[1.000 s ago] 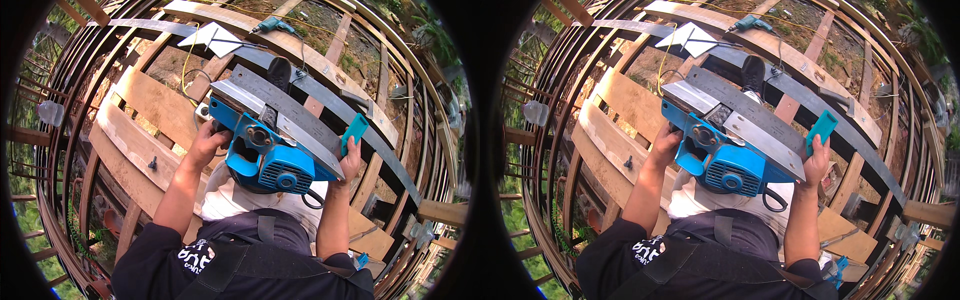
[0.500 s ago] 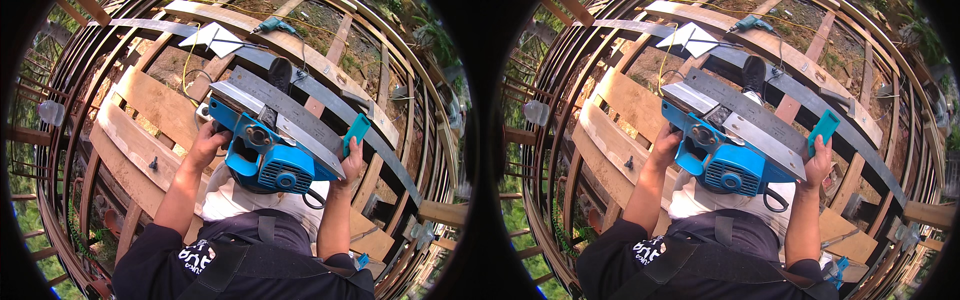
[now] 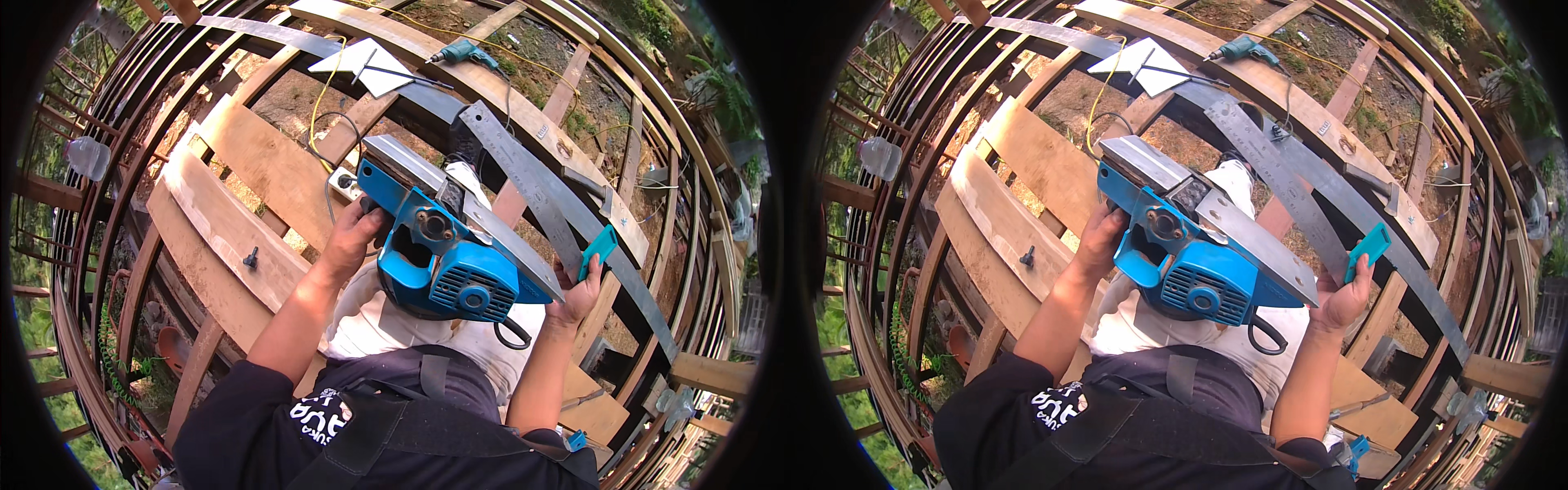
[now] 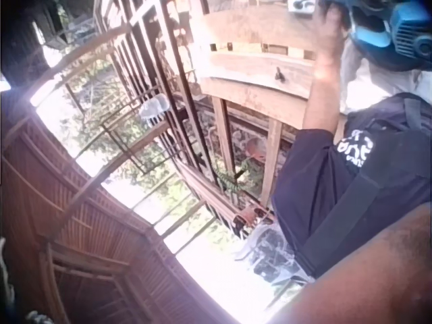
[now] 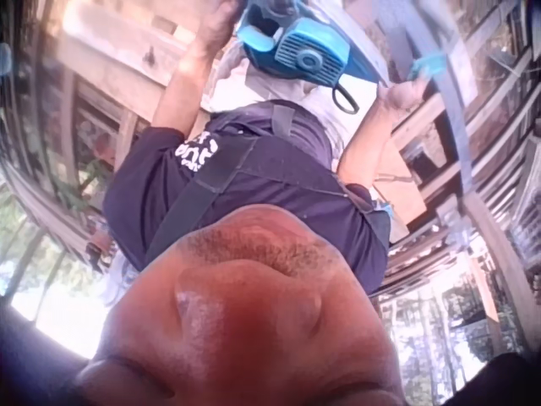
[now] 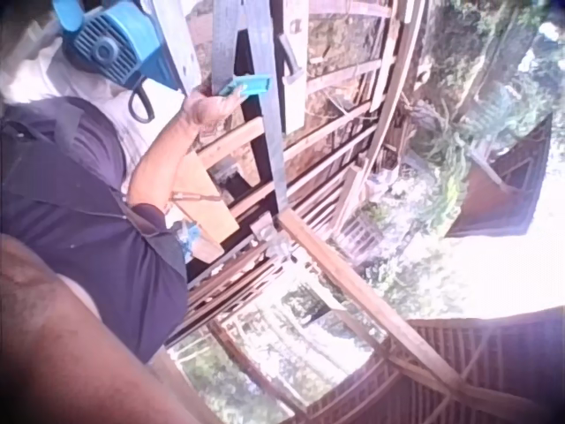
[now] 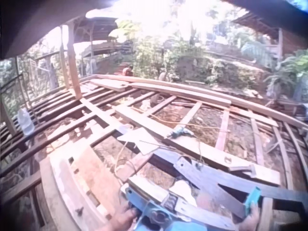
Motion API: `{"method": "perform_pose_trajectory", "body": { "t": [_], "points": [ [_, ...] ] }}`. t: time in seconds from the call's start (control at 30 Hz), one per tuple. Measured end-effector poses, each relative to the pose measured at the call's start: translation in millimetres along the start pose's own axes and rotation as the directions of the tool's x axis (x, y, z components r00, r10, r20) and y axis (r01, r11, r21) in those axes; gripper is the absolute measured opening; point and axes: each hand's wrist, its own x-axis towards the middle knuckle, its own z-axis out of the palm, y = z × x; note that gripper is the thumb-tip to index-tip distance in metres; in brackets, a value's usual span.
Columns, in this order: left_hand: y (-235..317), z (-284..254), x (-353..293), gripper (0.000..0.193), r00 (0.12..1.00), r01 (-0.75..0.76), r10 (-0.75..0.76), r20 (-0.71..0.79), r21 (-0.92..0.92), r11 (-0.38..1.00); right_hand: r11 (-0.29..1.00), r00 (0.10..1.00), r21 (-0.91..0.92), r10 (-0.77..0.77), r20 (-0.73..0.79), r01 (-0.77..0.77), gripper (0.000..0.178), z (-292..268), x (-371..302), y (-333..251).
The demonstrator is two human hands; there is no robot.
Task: The person disassembles parts of a power planer while seated on a wooden structure, using a ruler to check alignment and a hammer to tap small components into place.
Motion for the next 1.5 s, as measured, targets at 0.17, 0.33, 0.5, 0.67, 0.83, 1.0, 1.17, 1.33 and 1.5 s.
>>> {"method": "perform_pose_trajectory", "body": {
  "t": [0.17, 0.33, 0.5, 0.67, 0.83, 1.0, 1.17, 1.33, 1.5],
  "points": [
    [-5.1, 24.7, 5.1, 0.051, 0.993, -0.062, 0.057, -0.099, -0.04, 0.997, 0.999, 0.967, -0.009, -0.045, -0.252, 0.044, 0.026, -104.9, -6.6, -47.8],
    [-13.8, 2.0, -7.2, 0.05, 0.993, -0.095, 0.101, -0.058, 0.098, 0.991, 0.965, 0.728, -0.244, -0.238, -0.643, 0.099, 0.016, -203.0, -51.0, -62.1],
    [-23.4, -42.7, -8.1, 0.053, 0.987, 0.03, -0.048, -0.152, -0.121, 0.992, 0.966, 0.619, -0.256, -0.218, -0.755, 0.028, 0.014, -297.7, -122.2, -54.7],
    [-23.5, -56.3, -1.8, 0.058, 0.989, -0.059, 0.085, -0.123, 0.199, 0.978, 0.991, 0.516, -0.112, -0.135, -0.846, 0.075, 0.019, -328.3, -166.5, -12.5],
    [-16.0, -64.2, -0.8, 0.055, 0.987, 0.038, -0.045, -0.156, -0.044, 0.998, 0.961, 0.419, 0.08, -0.041, -0.907, 0.266, 0.026, -368.1, -148.7, -3.4],
    [-9.8, -62.1, 2.1, 0.053, 0.992, 0.124, -0.121, 0.026, -0.162, 0.979, 0.917, 0.31, 0.083, -0.045, -0.95, 0.39, 0.032, -412.8, -118.9, -2.6],
    [-6.8, -55.3, -5.7, 0.065, 0.995, 0.062, -0.069, -0.071, -0.099, 0.993, 0.998, 0.113, 0.041, 0.034, -0.993, 0.056, 0.028, -398.6, -92.6, -5.0],
    [-5.2, 2.8, 6.4, 0.061, 1.0, -0.019, 0.019, -0.011, 0.005, 1.0, 0.882, 0.238, 0.055, 0.185, -0.953, -0.468, 0.034, -422.8, -117.0, -23.8],
    [6.9, 45.8, 13.5, 0.06, 0.994, -0.109, 0.111, -0.001, 0.145, 0.983, 0.646, 0.202, 0.032, 0.285, -0.937, -0.763, 0.038, -440.6, -135.7, -43.6]
  ]
}}
